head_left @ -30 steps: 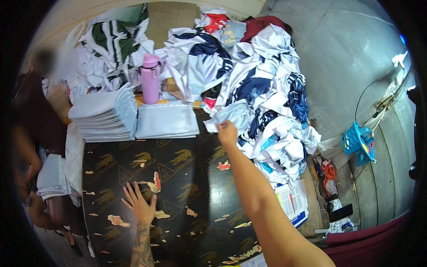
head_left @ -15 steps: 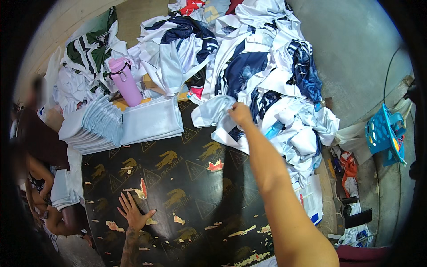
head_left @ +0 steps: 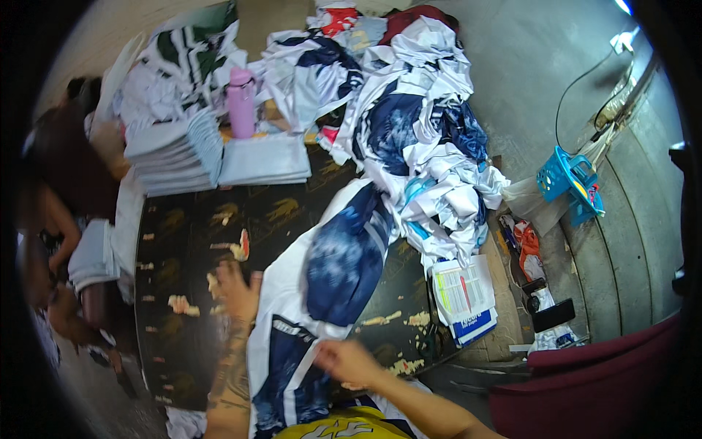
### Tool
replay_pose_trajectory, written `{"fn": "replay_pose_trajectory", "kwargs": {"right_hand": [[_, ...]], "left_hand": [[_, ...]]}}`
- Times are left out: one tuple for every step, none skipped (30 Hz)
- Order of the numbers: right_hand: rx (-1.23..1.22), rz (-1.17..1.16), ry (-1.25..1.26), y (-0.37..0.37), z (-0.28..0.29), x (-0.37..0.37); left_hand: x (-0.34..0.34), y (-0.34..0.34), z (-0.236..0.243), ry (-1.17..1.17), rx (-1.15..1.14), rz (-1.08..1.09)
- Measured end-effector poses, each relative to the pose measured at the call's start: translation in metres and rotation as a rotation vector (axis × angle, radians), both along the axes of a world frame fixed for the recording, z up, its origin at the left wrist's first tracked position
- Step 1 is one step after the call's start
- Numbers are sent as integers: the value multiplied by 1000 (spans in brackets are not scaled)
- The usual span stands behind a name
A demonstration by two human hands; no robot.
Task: The person uses shears to cut white transfer paper around the edges of printed designs on sports jerseys. They repeatedly place a jersey on the table, align the paper, cut along the design outline, remove the excess paper, and set the jersey aside before repeating the process with another jersey.
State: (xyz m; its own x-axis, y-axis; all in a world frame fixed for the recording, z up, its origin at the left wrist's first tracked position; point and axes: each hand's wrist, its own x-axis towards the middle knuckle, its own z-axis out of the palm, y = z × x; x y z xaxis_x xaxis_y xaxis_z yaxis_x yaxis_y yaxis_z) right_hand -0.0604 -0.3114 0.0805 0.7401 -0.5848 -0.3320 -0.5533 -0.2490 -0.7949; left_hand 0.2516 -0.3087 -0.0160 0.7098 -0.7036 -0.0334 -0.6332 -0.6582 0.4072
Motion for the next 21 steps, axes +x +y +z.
{"fn": "replay_pose_trajectory", "kwargs": {"right_hand": [[-208,-122,-39,-20,8,-8],[-458,-169,34,-34,17,-13],[-590,-204,-14,-43,29,-13],[-535,-222,92,-45,43,-11],[-510,-208,45,-41,59,-7],[-593,-107,-98,-34,78,2],[-625,-33,-189,-20,97,10],[-605,42,-300,-4,116,24],[-590,100,-429,12,134,40],[-548,188,-549,28,151,53],[-515,265,-636,43,167,63],[-422,411,-708,55,180,67],[-334,570,-727,64,192,64],[-125,886,-376,62,203,56],[-122,1008,-110,66,211,44],[-368,945,-72,66,218,27],[-595,870,-67,69,224,12],[-728,769,-127,70,230,-8],[-849,657,-189,69,240,-31],[-872,655,-121,66,251,-51],[-892,640,-87,62,264,-68]], "left_hand": [[-29,16,-4,-15,-36,-95],[-60,39,-10,-76,-116,-125],[-84,65,-16,-19,-140,-208],[-98,93,-19,57,-211,-107],[-106,115,-16,186,-151,8],[-107,137,-4,154,-260,102],[-105,154,19,277,-508,192],[-100,169,55,299,-505,59],[-95,187,102,319,-518,-101],[-91,201,158,438,-511,-377],[-91,215,216,561,-457,-695],[-91,231,273,460,-388,-817],[-91,248,324,362,-263,-933],[-93,267,364,390,-261,-809],[-97,285,389,402,-336,-705],[-100,303,399,312,-122,-489],[-103,323,398,166,29,-254],[-103,335,381,105,-55,-356],[-108,350,361,-23,0,-420],[-111,368,346,-15,87,-316],[-115,387,339,50,186,-256]]}}
